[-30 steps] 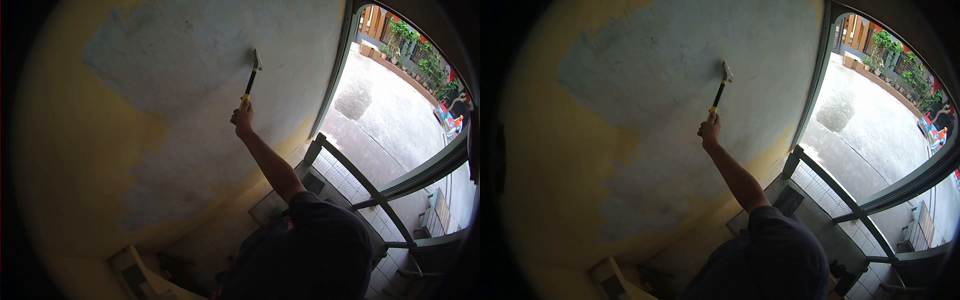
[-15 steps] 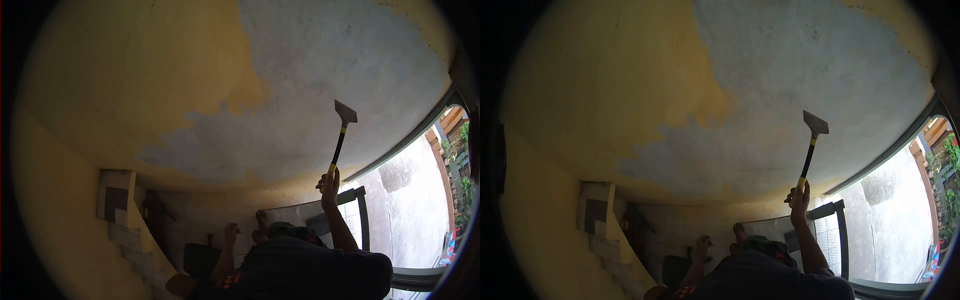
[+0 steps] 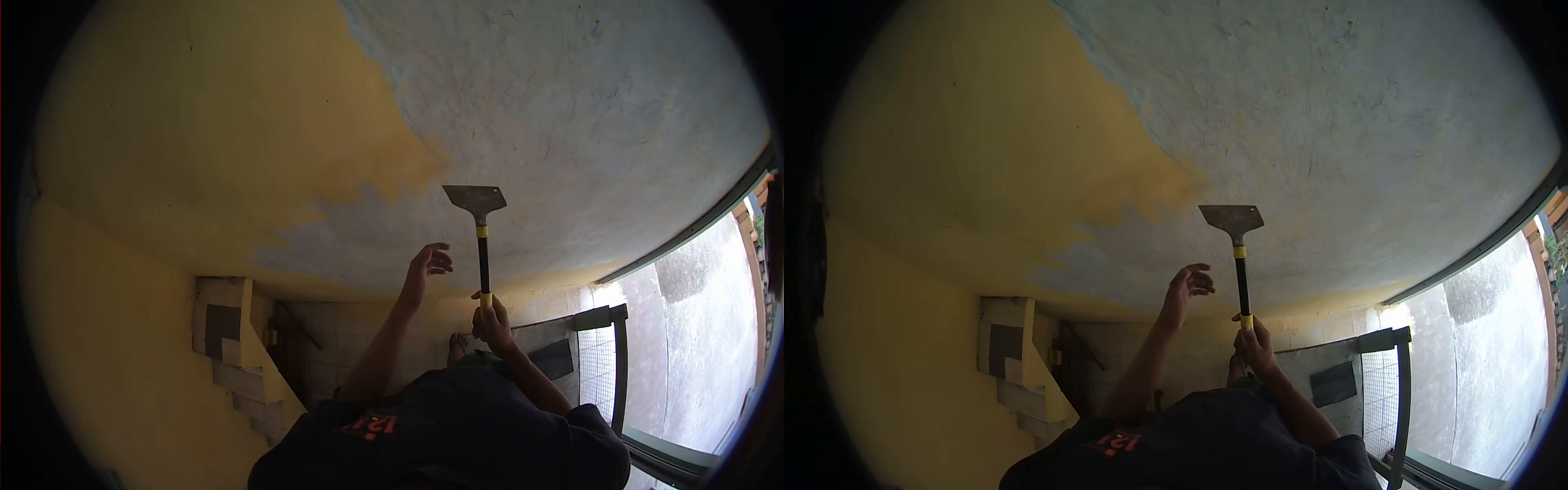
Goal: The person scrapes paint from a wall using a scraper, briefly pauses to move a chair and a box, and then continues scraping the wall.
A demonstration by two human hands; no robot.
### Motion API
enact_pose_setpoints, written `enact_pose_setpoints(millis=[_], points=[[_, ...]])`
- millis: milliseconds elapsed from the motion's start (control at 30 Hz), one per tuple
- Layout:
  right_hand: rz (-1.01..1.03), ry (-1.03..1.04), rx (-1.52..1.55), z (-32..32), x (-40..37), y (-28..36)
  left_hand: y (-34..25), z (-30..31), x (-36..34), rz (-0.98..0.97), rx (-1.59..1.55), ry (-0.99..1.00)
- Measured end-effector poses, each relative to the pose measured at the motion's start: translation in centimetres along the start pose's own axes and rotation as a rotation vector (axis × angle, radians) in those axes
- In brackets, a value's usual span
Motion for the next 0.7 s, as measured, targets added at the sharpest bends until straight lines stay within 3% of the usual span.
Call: enact_pose_setpoints(millis=[133, 200, 433, 500, 700], points=[[-0.047, 0.093, 0.056, 0.6, 2.0, -1.7, -1.1, -5.3, 3.9, -0.022, -0.163, 0.125], [-0.094, 0.085, -0.025, 0.7, 2.3, -2.7, -0.3, -6.5, 4.5, 0.002, -0.440, 0.135], [-0.168, 0.063, -0.091, 1.7, 4.3, -4.0, 2.1, -4.0, 5.8, -0.053, -0.381, -0.054], [-0.289, 0.021, -0.099, 1.6, 4.9, -5.1, 1.4, -3.8, 6.3, -0.060, -0.380, -0.056], [-0.203, -0.014, -0.205, 2.0, 6.7, -5.8, 1.0, -3.2, 6.9, -0.092, -0.396, -0.081]])
Point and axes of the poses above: each hand's wrist, its own x-axis towards the middle knuckle, its own z-axis out of the back of the hand, y = z × x, the point moved 8 cm from there along x, towards the middle knuckle, and after that the axes turned 4 degrees about y, right-handed, at the moved point
